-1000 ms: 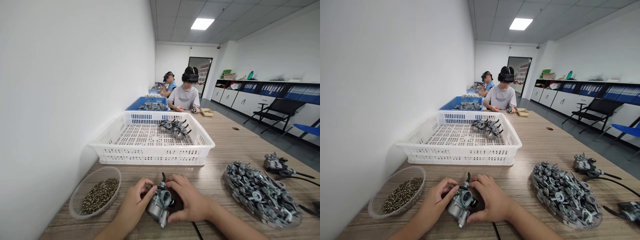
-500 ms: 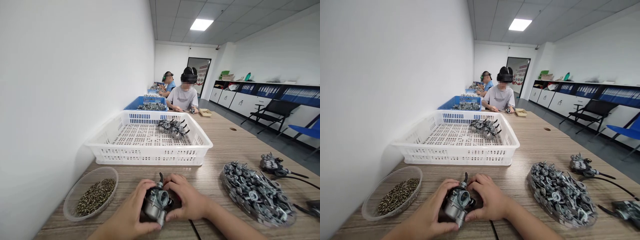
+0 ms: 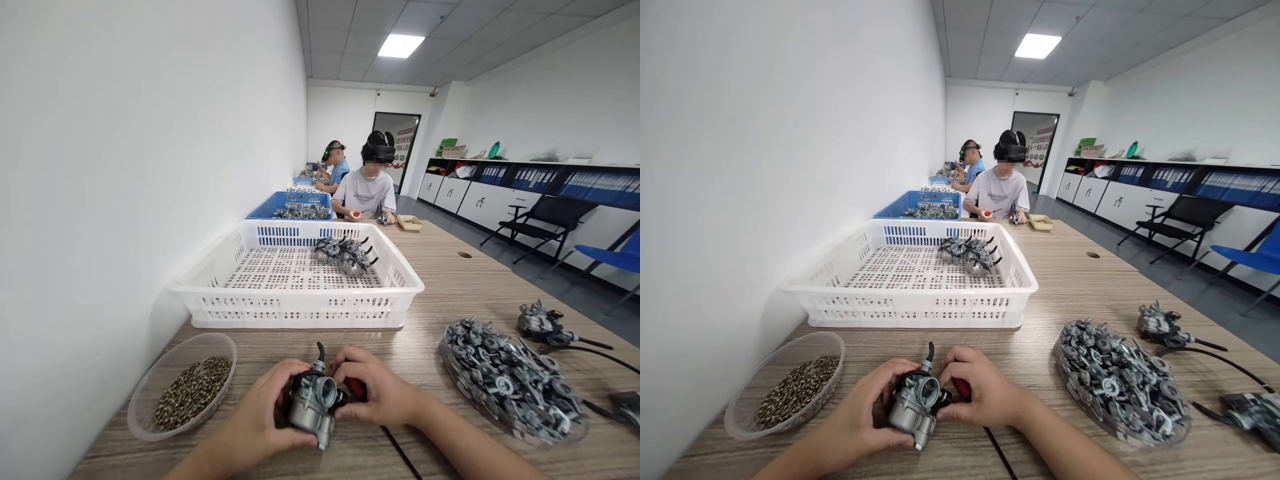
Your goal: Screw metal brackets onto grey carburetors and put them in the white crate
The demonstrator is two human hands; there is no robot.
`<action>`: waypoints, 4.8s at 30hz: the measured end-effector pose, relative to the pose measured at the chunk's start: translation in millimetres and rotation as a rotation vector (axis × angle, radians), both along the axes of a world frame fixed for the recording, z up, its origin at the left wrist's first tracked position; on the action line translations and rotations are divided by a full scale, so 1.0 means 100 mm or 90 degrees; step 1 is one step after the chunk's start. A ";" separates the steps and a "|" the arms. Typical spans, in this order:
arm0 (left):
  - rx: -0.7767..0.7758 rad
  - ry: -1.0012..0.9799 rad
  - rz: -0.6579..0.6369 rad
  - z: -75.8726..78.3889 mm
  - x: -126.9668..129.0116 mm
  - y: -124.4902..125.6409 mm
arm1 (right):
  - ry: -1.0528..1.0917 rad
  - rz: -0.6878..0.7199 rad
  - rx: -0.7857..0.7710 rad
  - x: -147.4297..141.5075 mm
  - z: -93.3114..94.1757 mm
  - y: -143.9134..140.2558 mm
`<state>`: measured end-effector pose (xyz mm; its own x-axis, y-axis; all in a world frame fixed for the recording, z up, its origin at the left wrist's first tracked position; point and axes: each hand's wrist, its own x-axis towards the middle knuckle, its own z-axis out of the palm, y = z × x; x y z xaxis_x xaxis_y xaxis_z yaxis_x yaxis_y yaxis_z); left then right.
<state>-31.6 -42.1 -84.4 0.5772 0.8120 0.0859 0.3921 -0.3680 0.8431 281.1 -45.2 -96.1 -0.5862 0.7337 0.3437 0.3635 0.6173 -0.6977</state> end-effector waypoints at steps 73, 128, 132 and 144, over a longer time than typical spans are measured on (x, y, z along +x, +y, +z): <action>0.038 0.053 0.027 0.03 0.01 -0.06 | 0.041 0.009 0.012 -0.02 0.04 -0.04; 0.548 0.124 0.191 0.24 0.09 -0.29 | -0.028 0.027 0.077 -0.06 0.12 -0.17; 0.539 0.119 0.183 0.15 0.09 -0.31 | -0.044 0.024 0.150 -0.24 0.10 -0.32; 0.585 0.031 0.150 0.22 0.07 -0.37 | -0.094 -0.008 0.309 -0.32 0.07 -0.31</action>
